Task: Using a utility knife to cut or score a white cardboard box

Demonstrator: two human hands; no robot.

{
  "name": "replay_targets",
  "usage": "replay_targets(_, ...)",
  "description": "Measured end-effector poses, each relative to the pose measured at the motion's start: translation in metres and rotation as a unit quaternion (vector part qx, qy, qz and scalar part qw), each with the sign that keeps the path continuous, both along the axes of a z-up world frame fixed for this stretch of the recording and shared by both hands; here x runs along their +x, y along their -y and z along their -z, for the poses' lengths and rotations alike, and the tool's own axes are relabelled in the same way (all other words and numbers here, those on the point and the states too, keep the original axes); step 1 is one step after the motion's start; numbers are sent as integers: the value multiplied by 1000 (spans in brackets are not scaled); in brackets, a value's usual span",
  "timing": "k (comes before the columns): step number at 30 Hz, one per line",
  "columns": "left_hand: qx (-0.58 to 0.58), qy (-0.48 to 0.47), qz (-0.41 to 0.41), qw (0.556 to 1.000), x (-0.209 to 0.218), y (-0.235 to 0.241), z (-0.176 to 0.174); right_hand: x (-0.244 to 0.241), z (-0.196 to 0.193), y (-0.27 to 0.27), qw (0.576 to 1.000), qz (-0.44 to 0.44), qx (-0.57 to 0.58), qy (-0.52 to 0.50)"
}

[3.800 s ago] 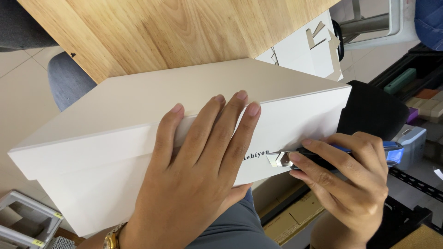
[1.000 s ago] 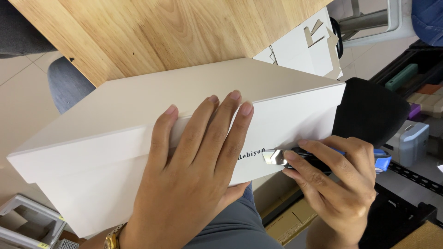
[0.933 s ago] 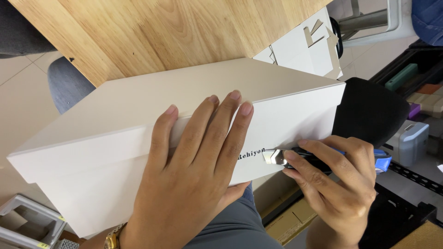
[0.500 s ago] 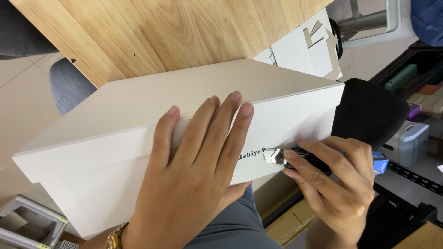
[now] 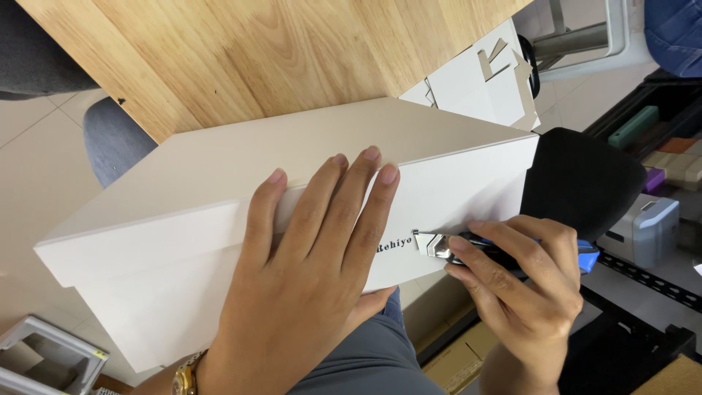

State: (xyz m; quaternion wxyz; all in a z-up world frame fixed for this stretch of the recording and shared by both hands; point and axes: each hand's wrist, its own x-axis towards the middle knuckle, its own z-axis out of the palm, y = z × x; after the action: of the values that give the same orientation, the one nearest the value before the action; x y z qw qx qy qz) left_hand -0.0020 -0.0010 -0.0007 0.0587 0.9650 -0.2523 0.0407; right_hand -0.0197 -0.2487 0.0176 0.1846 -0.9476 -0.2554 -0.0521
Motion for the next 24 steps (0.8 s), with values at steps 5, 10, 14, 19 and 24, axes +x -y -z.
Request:
replay_targets(5,-2,-5,6,1000,1,-2,-2,-3,0,4,1000,-15,19,11)
replay_targets(10,-318,-32,43,947,-1,-3,-11,-13,-3,8,996,-43,41,67)
replay_targets(14,-380,-40,44,923,-11,3,-20,-23,-7,6,993,-34,59,95)
replay_targets(19,-409,-60,60,908,-21,7,-24,-36,-11,7,991,-32,54,116)
replay_targets(24,-428,-52,78,899,-29,9,-25,-45,-16,5,990,-30,54,124)
